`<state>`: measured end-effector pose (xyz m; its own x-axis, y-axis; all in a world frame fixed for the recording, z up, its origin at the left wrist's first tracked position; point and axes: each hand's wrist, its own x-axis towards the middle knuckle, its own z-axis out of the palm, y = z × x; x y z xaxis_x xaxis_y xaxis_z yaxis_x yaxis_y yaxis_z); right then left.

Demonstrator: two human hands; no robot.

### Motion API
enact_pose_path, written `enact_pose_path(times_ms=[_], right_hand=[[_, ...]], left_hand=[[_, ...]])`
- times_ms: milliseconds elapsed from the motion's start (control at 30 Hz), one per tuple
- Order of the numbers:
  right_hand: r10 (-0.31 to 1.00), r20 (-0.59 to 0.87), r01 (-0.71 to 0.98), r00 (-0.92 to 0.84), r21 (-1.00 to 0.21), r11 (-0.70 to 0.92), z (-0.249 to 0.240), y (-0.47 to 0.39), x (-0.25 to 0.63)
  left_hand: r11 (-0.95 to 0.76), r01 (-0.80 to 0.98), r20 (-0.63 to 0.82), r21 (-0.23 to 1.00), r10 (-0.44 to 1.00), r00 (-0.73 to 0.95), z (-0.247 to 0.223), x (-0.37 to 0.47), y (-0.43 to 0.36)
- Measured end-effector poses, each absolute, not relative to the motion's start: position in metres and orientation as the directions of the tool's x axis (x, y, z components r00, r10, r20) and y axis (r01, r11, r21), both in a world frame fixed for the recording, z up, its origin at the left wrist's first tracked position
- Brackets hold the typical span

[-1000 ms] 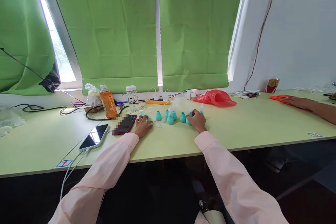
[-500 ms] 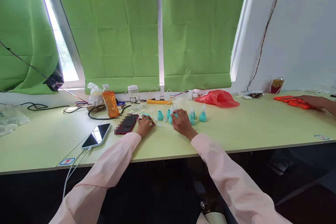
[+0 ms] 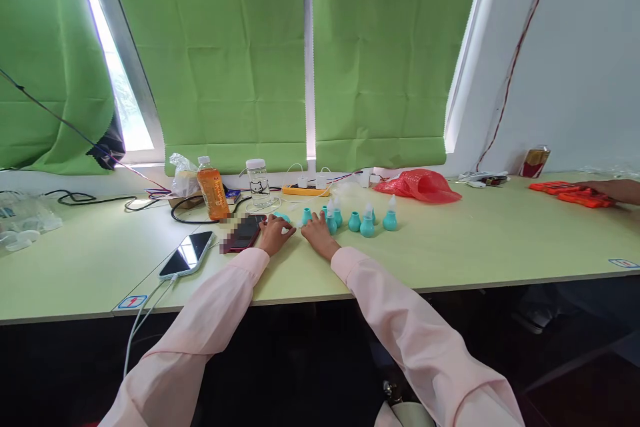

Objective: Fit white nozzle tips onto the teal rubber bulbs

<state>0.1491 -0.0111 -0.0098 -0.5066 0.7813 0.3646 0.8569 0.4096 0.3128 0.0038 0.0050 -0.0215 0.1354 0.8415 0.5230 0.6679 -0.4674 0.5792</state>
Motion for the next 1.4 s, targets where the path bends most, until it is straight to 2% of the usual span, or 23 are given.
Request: enact_pose_path(times_ms=[300,467,633,767,933,1100,1233,1400], right_hand=[[0.846,0.284,0.885,-0.451,0.269,0.381,-0.011,-0.007,0.145],[0.837,0.316,0.893,-0.448,0.198,0.403,-0.013,-0.004,0.144],[0.812,0.397,0.894,-0.428,0.055,0.444,-0.015,0.000,0.148],[0.773,0.502,0.844,-0.387,-0.144,0.516,-0.013,0.000,0.152],[0.754,0.573,0.619,-0.322,-0.475,0.626,-0.013,-0.004,0.153],[0.813,0.513,0.290,-0.277,-0.762,0.579,-0.016,-0.008,0.149],[0.858,0.431,0.065,-0.278,-0.883,0.465,-0.013,-0.012,0.148],[0.906,0.330,-0.116,-0.266,-0.944,0.309,-0.012,-0.012,0.150]], left_hand=[[-0.482,0.678,0.538,0.555,0.830,0.149,-0.022,0.004,0.004],[-0.484,0.675,0.544,0.557,0.827,0.143,-0.023,0.004,0.006],[-0.452,0.683,0.527,0.574,0.842,0.116,-0.021,0.006,0.004],[-0.408,0.687,0.493,0.601,0.866,0.083,-0.018,0.006,0.001],[-0.345,0.640,0.416,0.687,0.908,0.043,-0.011,0.003,0.002],[-0.323,0.512,0.361,0.796,0.932,0.028,-0.002,-0.003,0.003],[-0.332,0.410,0.343,0.850,0.938,0.049,0.002,-0.006,0.003],[-0.349,0.342,0.343,0.872,0.936,0.082,0.002,-0.007,0.003]])
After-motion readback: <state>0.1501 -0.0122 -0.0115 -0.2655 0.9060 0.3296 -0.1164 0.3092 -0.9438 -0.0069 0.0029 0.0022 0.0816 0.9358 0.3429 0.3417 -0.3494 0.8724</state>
